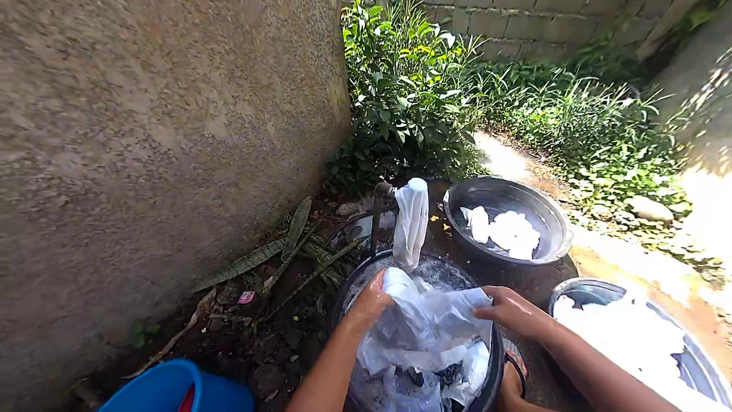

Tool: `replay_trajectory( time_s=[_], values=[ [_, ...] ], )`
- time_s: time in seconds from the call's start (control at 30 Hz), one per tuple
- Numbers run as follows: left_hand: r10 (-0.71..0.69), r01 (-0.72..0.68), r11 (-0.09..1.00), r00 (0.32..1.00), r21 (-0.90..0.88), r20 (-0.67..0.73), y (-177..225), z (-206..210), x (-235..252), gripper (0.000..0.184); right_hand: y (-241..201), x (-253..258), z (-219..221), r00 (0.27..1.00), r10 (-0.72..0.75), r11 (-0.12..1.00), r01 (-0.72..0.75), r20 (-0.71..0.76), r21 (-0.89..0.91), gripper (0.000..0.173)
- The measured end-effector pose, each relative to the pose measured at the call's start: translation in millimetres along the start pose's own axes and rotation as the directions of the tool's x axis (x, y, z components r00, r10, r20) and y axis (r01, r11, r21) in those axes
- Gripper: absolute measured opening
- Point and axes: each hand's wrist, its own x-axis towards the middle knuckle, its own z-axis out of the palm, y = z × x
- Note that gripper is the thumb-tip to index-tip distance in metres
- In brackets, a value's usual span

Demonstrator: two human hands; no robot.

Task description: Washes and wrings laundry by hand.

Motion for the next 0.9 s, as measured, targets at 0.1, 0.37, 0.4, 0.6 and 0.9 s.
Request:
replay_trajectory(
  time_s=[0.1, 0.37, 0.4, 0.6, 0.9],
  values=[
    [-0.089, 0.103, 0.963, 0.994, 0.251, -0.068, -38.9, -5.4, -0.6, 0.071, 31.8, 39.6, 54.5, 0.989, 0.130, 0.929, -0.145, -0.066, -0.340, 0.039],
    [-0.393, 0.455, 0.528, 0.880, 0.717, -0.268, -190.6, 9.3, -17.0, 0.075, 93.8, 91.1, 191.8, 0.964, 0.267, 0.929, -0.256, 0.005, -0.267, 0.064],
    [-0.440, 0.501, 0.483, 0.848, 0.718, -0.296, -193.4, 14.0, -22.6, 0.071, 99.0, 93.4, 202.9, 0.959, 0.283, 0.923, -0.271, 0.005, -0.275, 0.063],
    [-0.814, 0.352, 0.177, 0.577, 0.919, -0.064, -182.1, 2.7, -19.1, 0.046, 131.7, 103.1, 225.9, 0.871, 0.357, 0.895, -0.215, 0.339, -0.390, 0.051],
    [-0.182, 0.149, 0.967, 0.972, -0.207, -0.147, -8.3, 1.6, -21.1, 0.066, 84.1, 84.1, 138.6, 0.995, 0.036, 0.999, -0.038, 0.093, 0.024, 0.094]
  ],
)
